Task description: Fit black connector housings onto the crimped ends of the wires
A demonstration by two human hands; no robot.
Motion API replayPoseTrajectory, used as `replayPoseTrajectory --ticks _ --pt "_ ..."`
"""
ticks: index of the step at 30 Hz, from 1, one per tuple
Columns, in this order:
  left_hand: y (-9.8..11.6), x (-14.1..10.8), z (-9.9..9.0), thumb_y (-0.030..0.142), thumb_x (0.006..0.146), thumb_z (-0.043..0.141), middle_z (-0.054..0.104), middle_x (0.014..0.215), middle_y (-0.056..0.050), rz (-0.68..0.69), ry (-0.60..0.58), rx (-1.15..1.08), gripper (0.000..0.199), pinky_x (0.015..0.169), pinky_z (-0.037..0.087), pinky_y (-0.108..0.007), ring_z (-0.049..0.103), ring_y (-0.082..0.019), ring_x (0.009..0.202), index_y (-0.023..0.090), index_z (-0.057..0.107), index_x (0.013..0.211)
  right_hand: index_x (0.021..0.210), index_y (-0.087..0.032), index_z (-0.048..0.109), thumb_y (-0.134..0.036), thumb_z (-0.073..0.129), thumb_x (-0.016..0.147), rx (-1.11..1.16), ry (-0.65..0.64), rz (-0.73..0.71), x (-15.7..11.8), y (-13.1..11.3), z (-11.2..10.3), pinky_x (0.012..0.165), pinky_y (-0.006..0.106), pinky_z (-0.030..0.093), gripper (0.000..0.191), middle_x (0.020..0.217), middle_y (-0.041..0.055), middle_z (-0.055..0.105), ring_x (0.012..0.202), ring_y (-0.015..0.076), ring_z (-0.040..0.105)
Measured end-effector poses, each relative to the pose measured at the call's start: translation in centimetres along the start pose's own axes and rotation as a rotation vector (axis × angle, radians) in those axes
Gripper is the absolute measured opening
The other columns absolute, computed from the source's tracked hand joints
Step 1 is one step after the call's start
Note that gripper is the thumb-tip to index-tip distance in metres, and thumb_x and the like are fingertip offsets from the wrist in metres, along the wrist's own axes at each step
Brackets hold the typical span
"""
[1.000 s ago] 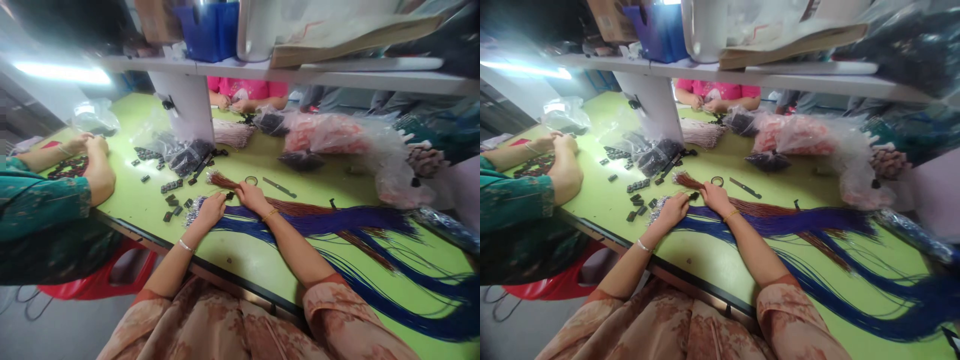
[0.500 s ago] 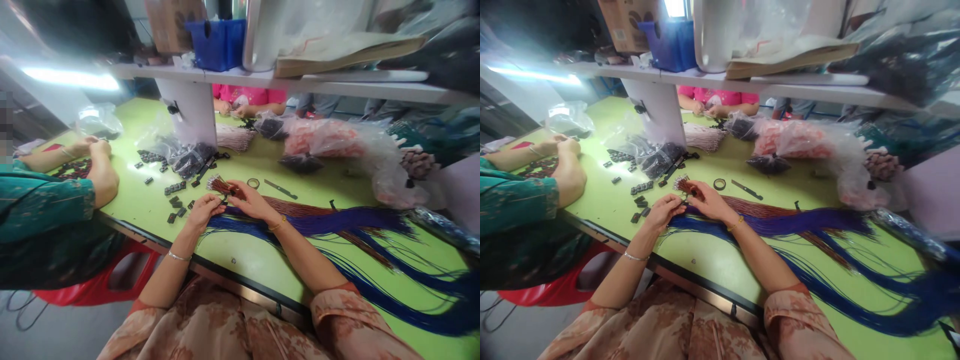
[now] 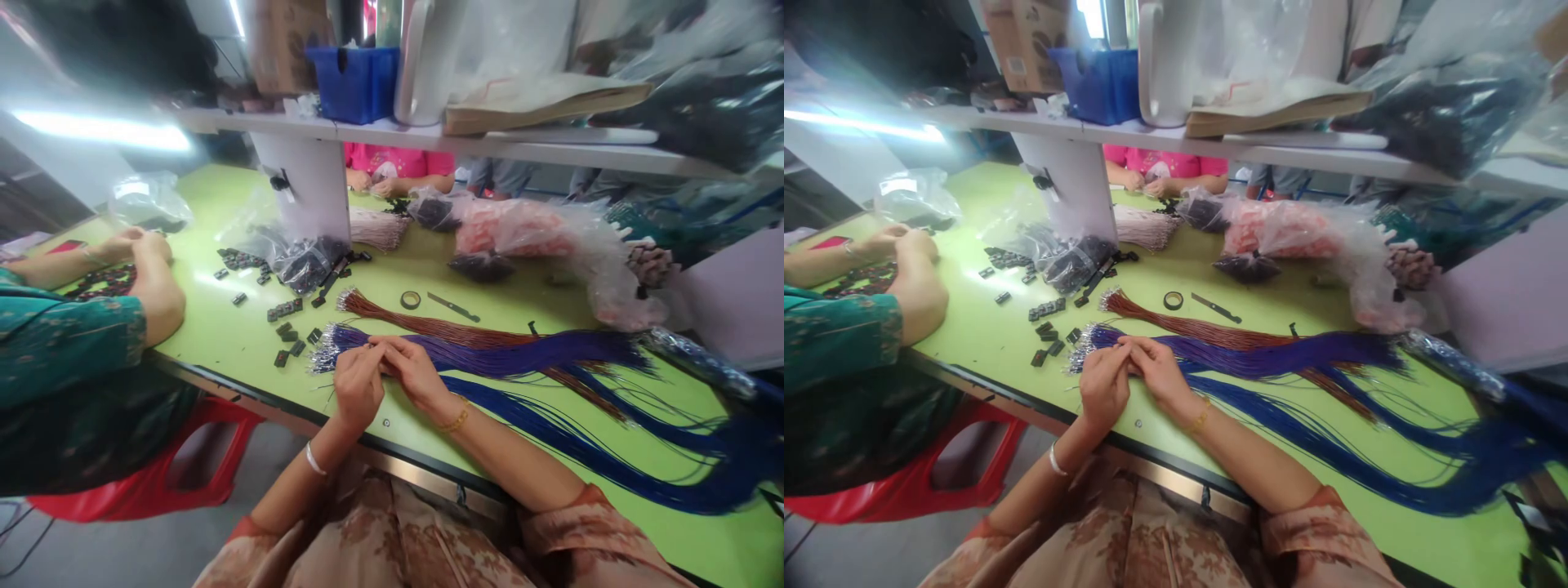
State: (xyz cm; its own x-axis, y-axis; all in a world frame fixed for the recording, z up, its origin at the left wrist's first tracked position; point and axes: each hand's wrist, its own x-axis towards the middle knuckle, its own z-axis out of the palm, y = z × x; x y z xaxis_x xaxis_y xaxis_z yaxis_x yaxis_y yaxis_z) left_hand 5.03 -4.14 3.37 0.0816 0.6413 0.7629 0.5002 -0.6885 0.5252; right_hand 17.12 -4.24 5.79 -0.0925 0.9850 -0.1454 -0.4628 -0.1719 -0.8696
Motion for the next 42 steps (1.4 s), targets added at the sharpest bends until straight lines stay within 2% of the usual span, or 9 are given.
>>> replayPoseTrajectory --ticks 4,12,18,23,27,31,34,38,42 --pt "1.0 -1.1 -0.4 0.008 0.087 0.048 0.074 0.093 -0.008 0.171 -0.032 0.045 0.035 0.084 0.05 -0.033 0.065 -0.018 0.092 0.018 0.064 0.116 0.088 -0.021 0.072 -0.032 0.084 0.06 0.174 0.08 0.086 -2.1 0.3 0.0 0.074 0.025 0.052 0.032 0.079 -0.0004 0.068 0.074 0.0119 0.062" --pt "3.5 -2.1 -1.4 0.013 0.089 0.05 0.067 0.104 -0.011 0.071 -0.137 0.016 0.025 0.08 0.052 -0.03 0.064 -0.017 0.091 0.017 0.065 0.109 0.077 -0.018 0.072 -0.026 0.087 0.057 0.27 0.212 0.144 -6.5 1.5 -1.6 0.08 0.027 0.053 0.026 0.083 0.0004 0.07 0.076 0.0118 0.064" --pt "4.7 -2.8 -1.1 0.014 0.09 0.047 0.066 0.079 -0.006 0.084 -0.407 -0.055 0.02 0.07 0.049 -0.031 0.058 -0.017 0.075 0.018 0.066 0.095 0.08 -0.019 0.068 -0.027 0.087 0.057 0.146 0.365 0.025 -9.0 2.3 -2.9 0.069 0.026 0.052 0.031 0.072 -0.002 0.067 0.067 0.0115 0.06" --pt "4.9 -4.4 -0.7 0.013 0.091 0.043 0.062 0.074 -0.005 0.155 -0.506 -0.124 0.021 0.067 0.046 -0.028 0.055 -0.016 0.073 0.018 0.061 0.081 0.071 -0.017 0.064 -0.032 0.086 0.058 0.16 0.44 0.021 -10.7 3.6 -3.4 0.047 0.018 0.035 0.029 0.064 -0.0037 0.058 0.051 0.0056 0.044" --pt "4.9 -5.1 -0.5 0.02 0.094 0.043 0.056 0.068 -0.003 0.209 -0.555 -0.016 0.022 0.056 0.037 -0.026 0.051 -0.014 0.063 0.018 0.055 0.075 0.07 -0.017 0.065 -0.041 0.081 0.065 0.166 0.463 0.032 -12.1 4.7 -2.2 0.043 0.019 0.026 0.029 0.061 -0.0036 0.053 0.047 0.0045 0.034" --pt "5.5 -5.2 -0.8 0.023 0.094 0.044 0.051 0.064 -0.002 0.276 -0.528 0.117 0.024 0.05 0.03 -0.028 0.046 -0.015 0.059 0.019 0.051 0.071 0.072 -0.018 0.067 -0.039 0.081 0.066 0.264 0.397 0.024 -13.2 4.9 -1.5 0.05 0.02 0.038 0.026 0.063 -0.0034 0.054 0.053 0.0063 0.042" --pt "6.2 -5.0 -1.0 0.019 0.092 0.044 0.055 0.071 -0.003 0.329 -0.6 -0.01 0.018 0.054 0.036 -0.027 0.049 -0.015 0.065 0.019 0.053 0.076 0.075 -0.021 0.067 -0.029 0.086 0.056 0.399 0.424 0.072 -13.7 4.6 -2.2 0.058 0.021 0.045 0.028 0.071 -0.0027 0.06 0.061 0.0092 0.052" --pt "7.5 -4.6 -0.6 0.015 0.091 0.043 0.06 0.079 -0.005 0.05 -0.697 -0.364 0.016 0.065 0.046 -0.026 0.055 -0.014 0.074 0.018 0.056 0.082 0.082 -0.022 0.067 -0.024 0.084 0.058 0.412 0.489 0.049 -14.7 4.2 -3.7 0.053 0.021 0.045 0.029 0.074 -0.0027 0.062 0.057 0.0084 0.052" --pt "8.4 -4.6 0.1 0.016 0.087 0.052 0.061 0.073 -0.002 -0.252 -0.723 -0.581 0.01 0.061 0.046 -0.023 0.057 -0.011 0.066 0.018 0.055 0.078 0.082 -0.019 0.066 -0.037 0.081 0.067 0.109 0.561 -0.074 -16.1 4.2 -4.2 0.045 0.02 0.035 0.028 0.061 -0.0035 0.057 0.047 0.0063 0.042"
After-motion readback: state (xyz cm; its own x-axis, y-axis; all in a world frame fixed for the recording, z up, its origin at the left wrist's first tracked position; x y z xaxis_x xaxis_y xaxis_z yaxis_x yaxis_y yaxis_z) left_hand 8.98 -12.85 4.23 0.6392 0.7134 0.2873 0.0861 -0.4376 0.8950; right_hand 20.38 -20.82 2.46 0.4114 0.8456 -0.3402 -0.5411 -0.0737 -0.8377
